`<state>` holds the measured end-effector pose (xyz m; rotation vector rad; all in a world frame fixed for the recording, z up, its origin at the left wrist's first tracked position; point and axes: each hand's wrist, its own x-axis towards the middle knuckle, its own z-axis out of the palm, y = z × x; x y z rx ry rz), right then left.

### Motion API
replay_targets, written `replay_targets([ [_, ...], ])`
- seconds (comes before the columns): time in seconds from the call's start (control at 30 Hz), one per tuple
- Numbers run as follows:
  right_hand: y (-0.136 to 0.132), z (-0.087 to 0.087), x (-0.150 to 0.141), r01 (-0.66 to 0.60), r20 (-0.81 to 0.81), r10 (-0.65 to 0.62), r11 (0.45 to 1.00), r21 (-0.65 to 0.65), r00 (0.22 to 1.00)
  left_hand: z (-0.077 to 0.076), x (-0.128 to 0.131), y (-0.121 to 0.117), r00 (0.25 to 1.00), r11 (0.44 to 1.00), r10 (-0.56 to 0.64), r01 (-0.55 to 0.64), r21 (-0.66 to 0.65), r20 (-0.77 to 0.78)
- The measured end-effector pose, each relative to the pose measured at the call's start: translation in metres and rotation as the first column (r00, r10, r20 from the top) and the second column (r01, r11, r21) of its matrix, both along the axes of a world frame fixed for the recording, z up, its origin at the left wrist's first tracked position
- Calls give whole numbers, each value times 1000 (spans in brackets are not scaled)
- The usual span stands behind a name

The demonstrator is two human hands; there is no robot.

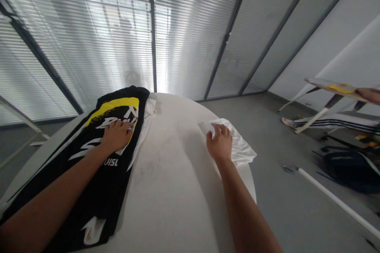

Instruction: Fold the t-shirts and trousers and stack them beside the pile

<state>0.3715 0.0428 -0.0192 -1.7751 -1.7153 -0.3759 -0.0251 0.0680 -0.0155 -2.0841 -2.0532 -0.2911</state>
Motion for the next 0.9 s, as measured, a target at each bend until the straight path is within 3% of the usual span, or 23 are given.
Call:
replay_targets([
  [0.07,-5,-2,-19,-198,41,198,980,-14,979,-1,0,0,1000,1000,-4,4,13,0],
  [0.13,-13,-6,-39,-300,99,311,947,-115,945,-1,0,1,1000,1000,-4,4,15,0],
  [0.27,-26,-17,-65,-309,194,413,858,-410,890,0,0,1,1000,1000,4,-4,5,-2],
  [0.37,-27,-19,-67,-300,181,450,795,-527,874,0,-1,1,1000,1000,1,-1,-1,0],
  [0.9,-24,-15,-63,-312,120,450,763,-566,885,-2,-3,2,1000,1000,-5,5,5,27],
])
